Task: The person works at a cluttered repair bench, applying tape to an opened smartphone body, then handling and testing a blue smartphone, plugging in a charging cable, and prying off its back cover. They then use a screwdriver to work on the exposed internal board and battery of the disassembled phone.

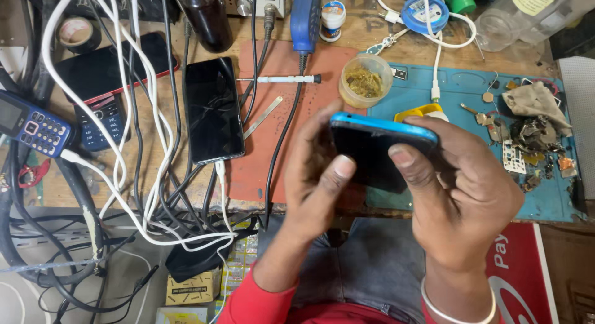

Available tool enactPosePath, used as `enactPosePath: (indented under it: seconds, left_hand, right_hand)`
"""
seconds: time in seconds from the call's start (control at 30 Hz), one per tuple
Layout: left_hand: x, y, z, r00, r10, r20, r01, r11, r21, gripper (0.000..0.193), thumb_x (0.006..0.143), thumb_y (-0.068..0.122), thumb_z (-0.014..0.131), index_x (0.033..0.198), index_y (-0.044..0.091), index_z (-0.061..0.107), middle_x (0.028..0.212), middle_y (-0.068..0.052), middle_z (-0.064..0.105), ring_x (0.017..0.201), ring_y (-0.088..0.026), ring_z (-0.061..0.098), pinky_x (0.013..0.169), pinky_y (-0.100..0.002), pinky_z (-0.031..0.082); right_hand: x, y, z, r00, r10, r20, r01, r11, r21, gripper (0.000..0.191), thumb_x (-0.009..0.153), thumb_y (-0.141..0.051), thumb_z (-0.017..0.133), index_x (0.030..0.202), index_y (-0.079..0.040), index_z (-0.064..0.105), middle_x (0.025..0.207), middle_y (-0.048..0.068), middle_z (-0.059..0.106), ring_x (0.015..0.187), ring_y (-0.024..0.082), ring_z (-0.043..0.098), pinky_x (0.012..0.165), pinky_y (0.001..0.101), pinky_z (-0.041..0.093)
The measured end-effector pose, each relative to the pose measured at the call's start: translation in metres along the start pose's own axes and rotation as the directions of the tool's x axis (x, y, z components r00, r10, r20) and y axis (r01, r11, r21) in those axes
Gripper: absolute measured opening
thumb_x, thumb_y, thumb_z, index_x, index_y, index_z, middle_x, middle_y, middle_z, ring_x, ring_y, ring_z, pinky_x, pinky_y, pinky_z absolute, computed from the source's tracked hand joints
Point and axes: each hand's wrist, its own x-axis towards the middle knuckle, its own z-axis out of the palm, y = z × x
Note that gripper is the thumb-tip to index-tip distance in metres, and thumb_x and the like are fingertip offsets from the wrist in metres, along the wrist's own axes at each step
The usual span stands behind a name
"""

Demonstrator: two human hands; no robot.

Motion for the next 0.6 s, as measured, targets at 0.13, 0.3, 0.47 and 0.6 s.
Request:
enactPosePath:
  seconds: [0.13, 0.3, 0.47, 0.6]
  left_hand:
    - [0.015, 0.031, -0.016, 0.994, 0.001, 0.114, -0.021, 0.984, 0.176, 0.034, 0.112, 0.018, 0.069, 0.139, -0.002, 0.061, 0.132, -0.013, 0.062, 0.122, -0.02, 0.06, 0.11, -0.032, 0.047]
    - [0.025, 0.051, -0.021, 0.981, 0.012, 0.195, -0.067, 0.957, 0.282, 0.026, 0.103, 0.017, 0.073, 0.121, -0.002, 0.072, 0.12, -0.014, 0.07, 0.113, -0.02, 0.067, 0.103, -0.031, 0.053]
    - [0.024, 0.052, -0.018, 0.988, 0.045, 0.149, -0.093, 0.939, 0.331, 0.025, 0.101, 0.016, 0.075, 0.12, -0.001, 0.074, 0.115, -0.014, 0.074, 0.107, -0.021, 0.071, 0.095, -0.031, 0.057]
    - [0.019, 0.044, -0.015, 0.99, 0.084, 0.112, -0.12, 0.924, 0.362, 0.024, 0.102, 0.018, 0.074, 0.116, -0.001, 0.075, 0.113, -0.013, 0.074, 0.106, -0.02, 0.072, 0.095, -0.029, 0.058]
  right_hand:
    - [-0.005, 0.018, -0.01, 0.994, 0.1, 0.05, -0.109, 0.969, 0.222, 0.031, 0.098, -0.002, 0.079, 0.127, 0.005, 0.067, 0.103, 0.009, 0.074, 0.088, 0.006, 0.066, 0.079, 0.0164, 0.053]
    - [-0.01, 0.035, -0.016, 0.989, 0.063, 0.134, -0.102, 0.945, 0.309, 0.03, 0.1, 0.001, 0.077, 0.127, 0.005, 0.064, 0.11, 0.009, 0.073, 0.093, 0.007, 0.068, 0.08, 0.0163, 0.053]
    - [-0.014, 0.041, -0.018, 0.991, 0.055, 0.122, -0.089, 0.953, 0.289, 0.03, 0.099, 0.003, 0.078, 0.127, 0.005, 0.067, 0.108, 0.009, 0.074, 0.087, 0.005, 0.065, 0.074, 0.0143, 0.05]
    - [-0.013, 0.038, -0.017, 0.994, -0.001, 0.11, -0.022, 0.979, 0.205, 0.028, 0.1, 0.004, 0.08, 0.126, 0.004, 0.068, 0.106, 0.009, 0.074, 0.09, 0.006, 0.067, 0.078, 0.0157, 0.052]
